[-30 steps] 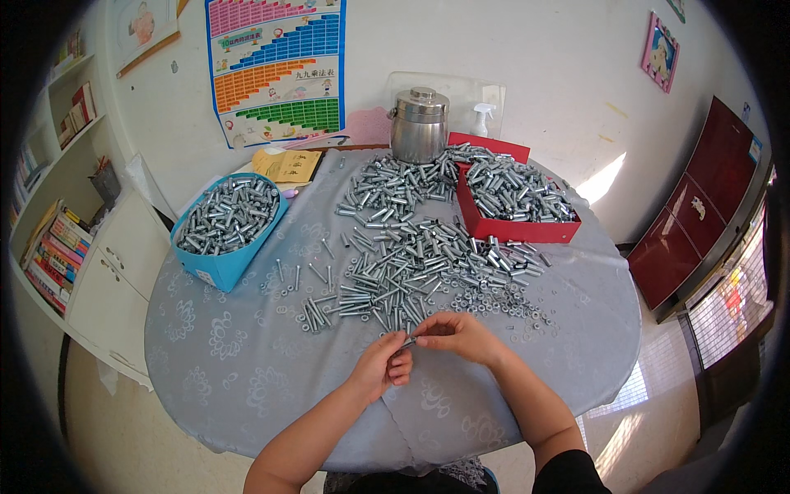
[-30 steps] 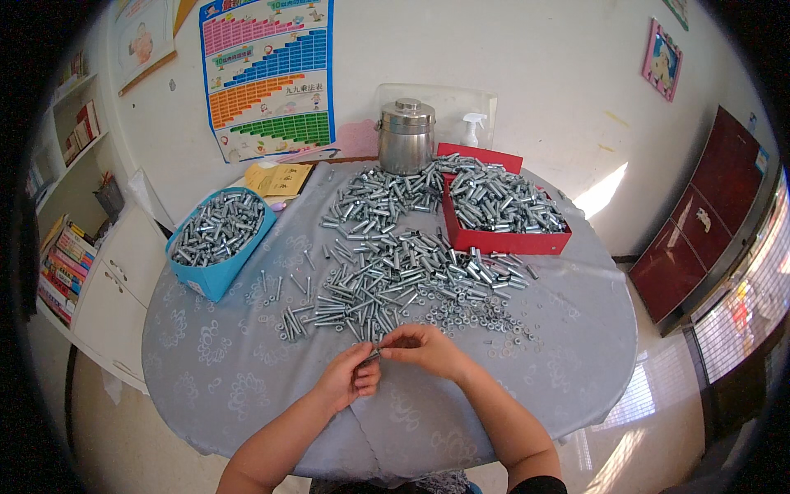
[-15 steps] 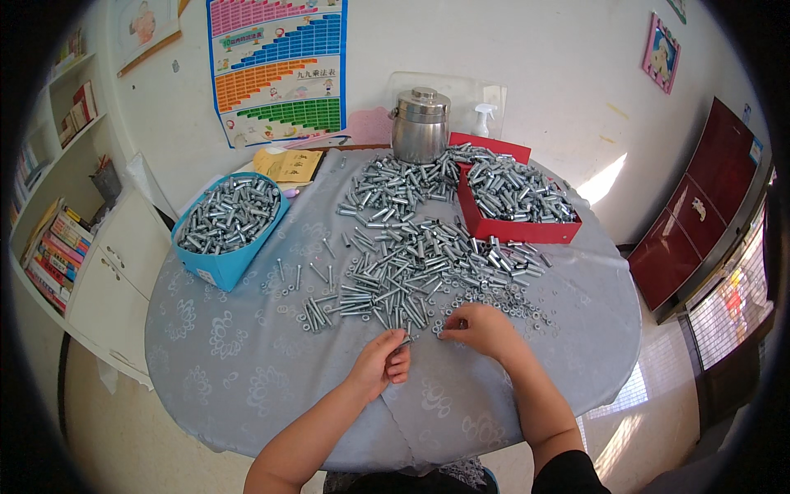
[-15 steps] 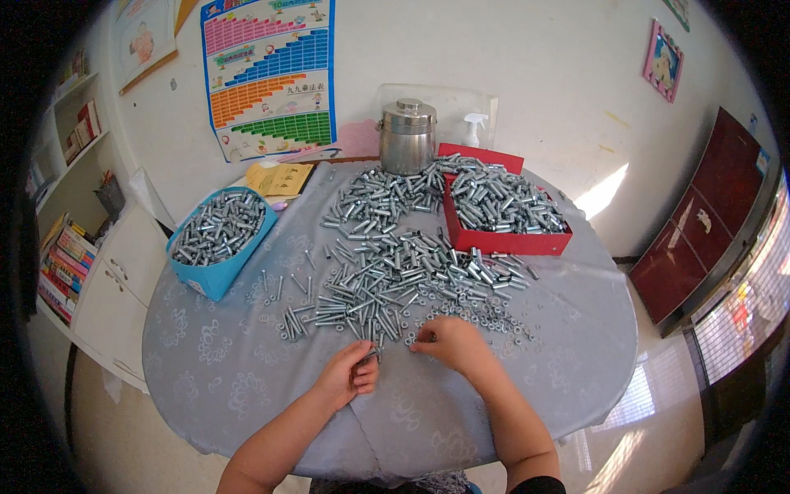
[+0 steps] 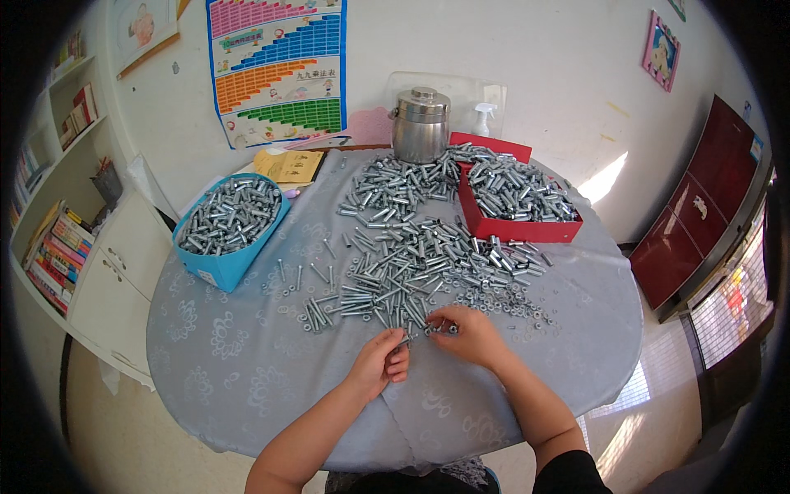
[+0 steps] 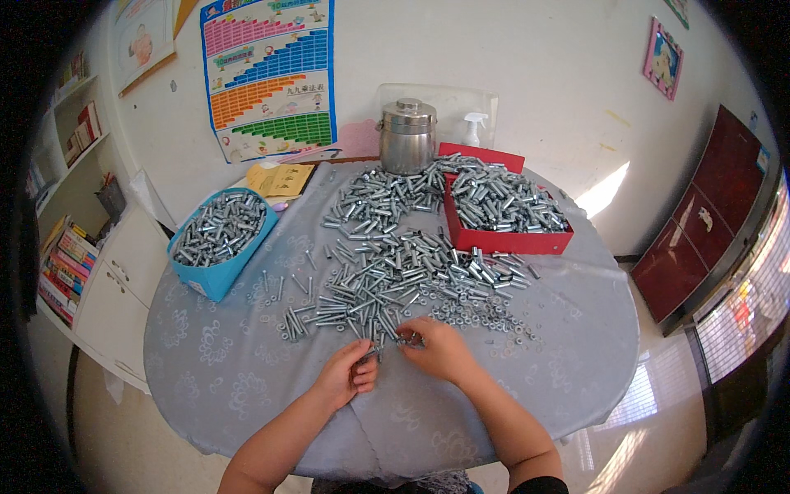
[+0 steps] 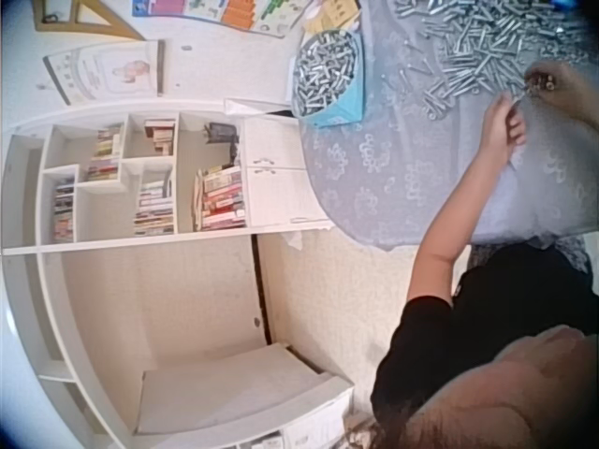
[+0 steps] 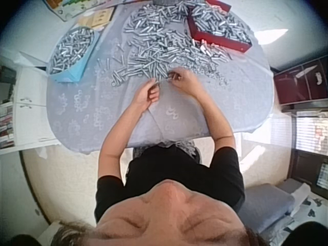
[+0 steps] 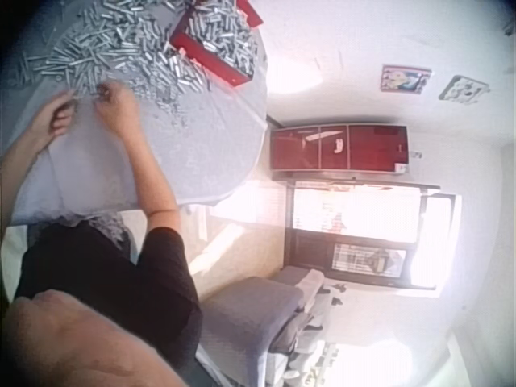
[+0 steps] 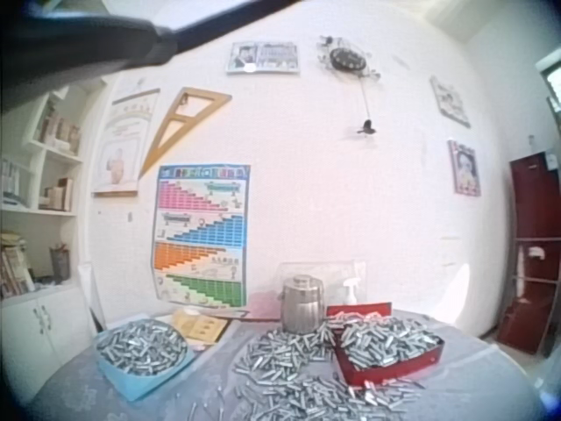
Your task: The person repeatedly picks up bolts and washers from a table, threads the washers onto the bolts by hand, and places the assembled fasteners into a blue bin. The process is continuous and repetitive throughout the clip.
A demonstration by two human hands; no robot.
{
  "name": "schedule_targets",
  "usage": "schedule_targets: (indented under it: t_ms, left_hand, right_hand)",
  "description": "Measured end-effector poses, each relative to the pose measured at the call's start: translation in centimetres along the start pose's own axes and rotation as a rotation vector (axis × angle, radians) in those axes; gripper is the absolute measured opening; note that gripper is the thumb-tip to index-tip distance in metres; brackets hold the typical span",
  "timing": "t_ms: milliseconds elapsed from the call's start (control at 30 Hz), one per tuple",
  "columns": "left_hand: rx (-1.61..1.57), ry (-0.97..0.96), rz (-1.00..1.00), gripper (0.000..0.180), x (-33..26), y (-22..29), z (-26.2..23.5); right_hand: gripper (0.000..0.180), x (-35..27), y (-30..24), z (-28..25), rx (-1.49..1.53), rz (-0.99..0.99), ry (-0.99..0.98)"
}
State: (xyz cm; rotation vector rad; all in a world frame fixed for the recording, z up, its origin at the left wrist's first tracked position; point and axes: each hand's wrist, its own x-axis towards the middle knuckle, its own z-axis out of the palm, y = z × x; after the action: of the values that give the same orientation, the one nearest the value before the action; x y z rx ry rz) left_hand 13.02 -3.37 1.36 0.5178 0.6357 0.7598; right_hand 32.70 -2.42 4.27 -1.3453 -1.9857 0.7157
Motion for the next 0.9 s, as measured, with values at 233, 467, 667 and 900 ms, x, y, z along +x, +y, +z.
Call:
schedule_targets:
  t_ms: [233,467,667,900]
  left_hand:
    - [-0.022,-0.022,0.001,0.02,0.0,0.0,0.1]
    - [0.057,-0.023,0.008,0.021,0.1,0.0,0.1]
    - [0.115,0.018,0.055,0.022,-0.2,-0.3,0.7]
    - [0.131,0.031,0.062,0.022,0.0,-0.6,0.6]
  right_hand:
    - [0.017,0.2,-1.4,0.0,0.35,-0.033,-0.117]
    - [0.015,0.2,-0.7,0.7,0.276,0.054,-0.148]
    - [0.031,0.1,0.0,1.8,0.348,0.118,-0.015]
    - [0.034,0.2,0.4,1.1,0.465,0.198,-0.112]
